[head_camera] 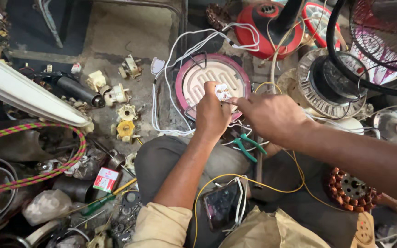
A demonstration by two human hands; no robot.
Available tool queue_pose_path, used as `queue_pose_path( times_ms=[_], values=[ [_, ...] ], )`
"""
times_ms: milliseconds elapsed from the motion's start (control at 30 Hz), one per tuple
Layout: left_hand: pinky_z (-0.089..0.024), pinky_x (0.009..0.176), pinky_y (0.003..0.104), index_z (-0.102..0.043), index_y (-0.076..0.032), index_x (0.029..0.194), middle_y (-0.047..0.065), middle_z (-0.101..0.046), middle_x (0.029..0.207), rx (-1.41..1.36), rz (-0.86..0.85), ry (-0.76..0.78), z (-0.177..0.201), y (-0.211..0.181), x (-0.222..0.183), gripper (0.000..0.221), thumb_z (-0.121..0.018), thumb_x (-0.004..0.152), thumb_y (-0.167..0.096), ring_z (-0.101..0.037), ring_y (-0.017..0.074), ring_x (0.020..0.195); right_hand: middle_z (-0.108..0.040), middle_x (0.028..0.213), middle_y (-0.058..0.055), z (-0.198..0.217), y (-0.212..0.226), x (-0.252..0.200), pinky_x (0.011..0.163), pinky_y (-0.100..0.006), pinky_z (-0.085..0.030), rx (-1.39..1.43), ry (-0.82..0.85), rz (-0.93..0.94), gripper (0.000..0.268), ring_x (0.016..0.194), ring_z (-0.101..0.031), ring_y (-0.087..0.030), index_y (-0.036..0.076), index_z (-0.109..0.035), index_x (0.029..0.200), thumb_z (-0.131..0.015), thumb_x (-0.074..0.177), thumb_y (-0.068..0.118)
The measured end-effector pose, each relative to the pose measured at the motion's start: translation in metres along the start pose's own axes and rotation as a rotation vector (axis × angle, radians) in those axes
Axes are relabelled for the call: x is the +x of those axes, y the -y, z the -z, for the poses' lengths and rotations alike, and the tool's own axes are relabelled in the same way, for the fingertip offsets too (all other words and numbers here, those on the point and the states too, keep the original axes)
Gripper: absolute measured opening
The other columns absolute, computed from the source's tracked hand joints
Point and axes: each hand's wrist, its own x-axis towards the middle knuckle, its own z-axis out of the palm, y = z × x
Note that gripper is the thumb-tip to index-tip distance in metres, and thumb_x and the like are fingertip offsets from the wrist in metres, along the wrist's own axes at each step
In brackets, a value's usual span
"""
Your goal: The person sits on the floor and repairs a pink electric heater. They use a screwdriver to open the plug, strip wires with pliers, and connect the wires to the plug terminals.
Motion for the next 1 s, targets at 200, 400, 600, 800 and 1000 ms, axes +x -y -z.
queue_pose_path(
  times_ms=[200,400,600,800,1000],
  values=[
    [-0.054,0.073,0.052,-0.045,-0.003,0.122,0.026,-0.071,0.088,-0.021,-0.015,0.032,0.0,0.005,0.0,0.049,-0.077,0.087,-0.014,-0.071,0.0462,0.09,-0.071,0.078,-0.02,0.022,0.019,0.016,0.066,-0.057,-0.055,0.051,0.29,-0.283,0.037,0.071,-0.069,-0.044,0.027,-0.065,0.13,-0.052,0.096,0.032],
    [-0.053,0.073,0.053,-0.045,-0.004,0.122,0.026,-0.071,0.087,0.03,0.019,0.051,-0.001,0.005,-0.001,0.049,-0.078,0.087,-0.015,-0.07,0.0464,0.091,-0.072,0.08,-0.019,0.016,0.017,0.015,0.069,-0.056,-0.056,0.11,0.219,-0.269,0.031,0.073,-0.069,-0.043,0.023,-0.071,0.12,-0.054,0.096,0.033],
    [-0.052,0.071,0.054,-0.043,-0.004,0.121,0.025,-0.07,0.085,0.04,0.002,0.055,-0.001,0.004,0.0,0.054,-0.081,0.084,-0.016,-0.069,0.0477,0.088,-0.074,0.082,-0.018,0.013,0.01,0.017,0.07,-0.053,-0.056,0.257,0.142,-0.227,0.026,0.074,-0.07,-0.041,0.017,-0.076,0.11,-0.058,0.097,0.031],
    [-0.051,0.07,0.054,-0.044,-0.005,0.124,0.024,-0.071,0.086,0.027,-0.042,0.026,-0.002,0.013,0.0,0.051,-0.077,0.086,-0.012,-0.069,0.0469,0.088,-0.066,0.071,-0.011,-0.001,-0.013,0.022,0.052,-0.042,-0.052,0.903,0.449,-0.632,0.033,0.06,-0.062,-0.024,0.008,-0.075,0.111,-0.056,0.1,0.034],
    [-0.054,0.067,0.049,-0.048,-0.006,0.116,0.02,-0.071,0.084,-0.042,-0.084,-0.068,0.004,0.001,0.002,0.05,-0.083,0.084,-0.02,-0.072,0.0414,0.08,-0.069,0.084,-0.009,0.009,-0.031,0.008,0.064,-0.04,-0.05,0.873,0.25,-0.309,0.035,0.074,-0.066,-0.023,0.002,-0.071,0.122,-0.058,0.101,0.027]
  ],
)
